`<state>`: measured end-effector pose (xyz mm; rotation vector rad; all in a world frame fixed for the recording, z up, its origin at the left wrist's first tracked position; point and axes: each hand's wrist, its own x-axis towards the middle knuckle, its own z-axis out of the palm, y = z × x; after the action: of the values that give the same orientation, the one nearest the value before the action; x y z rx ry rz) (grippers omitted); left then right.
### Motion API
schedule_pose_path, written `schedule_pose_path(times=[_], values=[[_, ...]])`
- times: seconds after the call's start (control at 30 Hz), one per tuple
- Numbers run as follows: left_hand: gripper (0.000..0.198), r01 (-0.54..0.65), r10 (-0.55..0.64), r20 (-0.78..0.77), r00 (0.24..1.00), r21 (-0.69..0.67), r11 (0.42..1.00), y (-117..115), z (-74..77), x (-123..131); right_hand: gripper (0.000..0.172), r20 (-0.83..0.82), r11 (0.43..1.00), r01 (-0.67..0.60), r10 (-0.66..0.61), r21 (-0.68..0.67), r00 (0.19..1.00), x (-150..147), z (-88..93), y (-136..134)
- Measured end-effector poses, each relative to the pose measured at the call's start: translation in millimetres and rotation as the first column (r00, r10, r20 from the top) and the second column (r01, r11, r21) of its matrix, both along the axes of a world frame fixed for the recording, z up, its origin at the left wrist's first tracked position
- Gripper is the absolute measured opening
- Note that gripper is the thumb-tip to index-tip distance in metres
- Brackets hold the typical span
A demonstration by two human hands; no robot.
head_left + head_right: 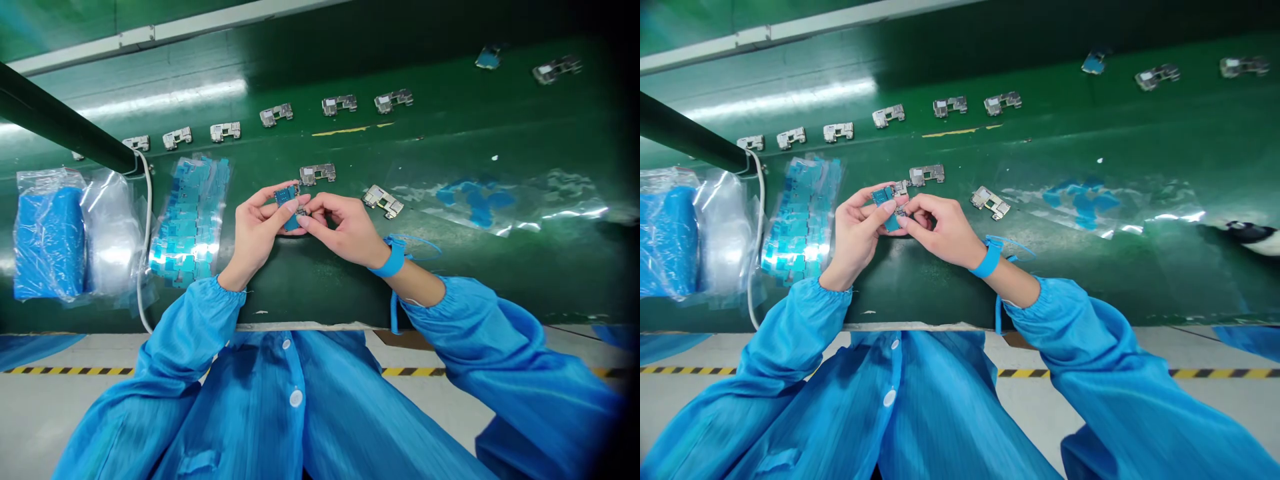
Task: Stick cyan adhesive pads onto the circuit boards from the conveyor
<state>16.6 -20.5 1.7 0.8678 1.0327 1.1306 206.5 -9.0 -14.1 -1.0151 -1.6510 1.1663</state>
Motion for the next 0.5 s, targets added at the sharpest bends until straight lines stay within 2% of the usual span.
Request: schedule_pose_path(times=[0.17, 0.3, 0.4, 0.43, 0.5], values=[[0.049, 0.001, 0.007, 0.115, 0.993, -0.073, 0.997, 4, -2.8, -3, 0.027, -0.053, 0.995, -0.025, 0.02, -0.092, 0.998, -3, -9.5, 0], [0.048, 0.02, 0.001, 0.141, 0.99, -0.144, 0.989, 9, -4.9, -8, 0.045, -0.12, 0.972, -0.115, 0.092, -0.204, 0.989, -6, -3.5, 13], [0.069, 0.009, 0.006, 0.134, 0.991, -0.115, 0.993, 14, -3.2, -11, 0.052, -0.099, 0.959, -0.154, 0.134, -0.238, 0.986, -2, 9.1, 55], [0.075, -0.006, 0.017, 0.122, 0.992, -0.093, 0.996, 15, -1.9, -12, 0.052, -0.077, 0.965, -0.126, 0.111, -0.232, 0.991, 0, 12.9, 76], [0.079, -0.042, 0.047, 0.088, 0.995, -0.054, 0.998, 16, 0.9, -15, 0.053, -0.048, 0.977, 0.017, -0.028, -0.211, 0.998, 6, 17.9, 127]])
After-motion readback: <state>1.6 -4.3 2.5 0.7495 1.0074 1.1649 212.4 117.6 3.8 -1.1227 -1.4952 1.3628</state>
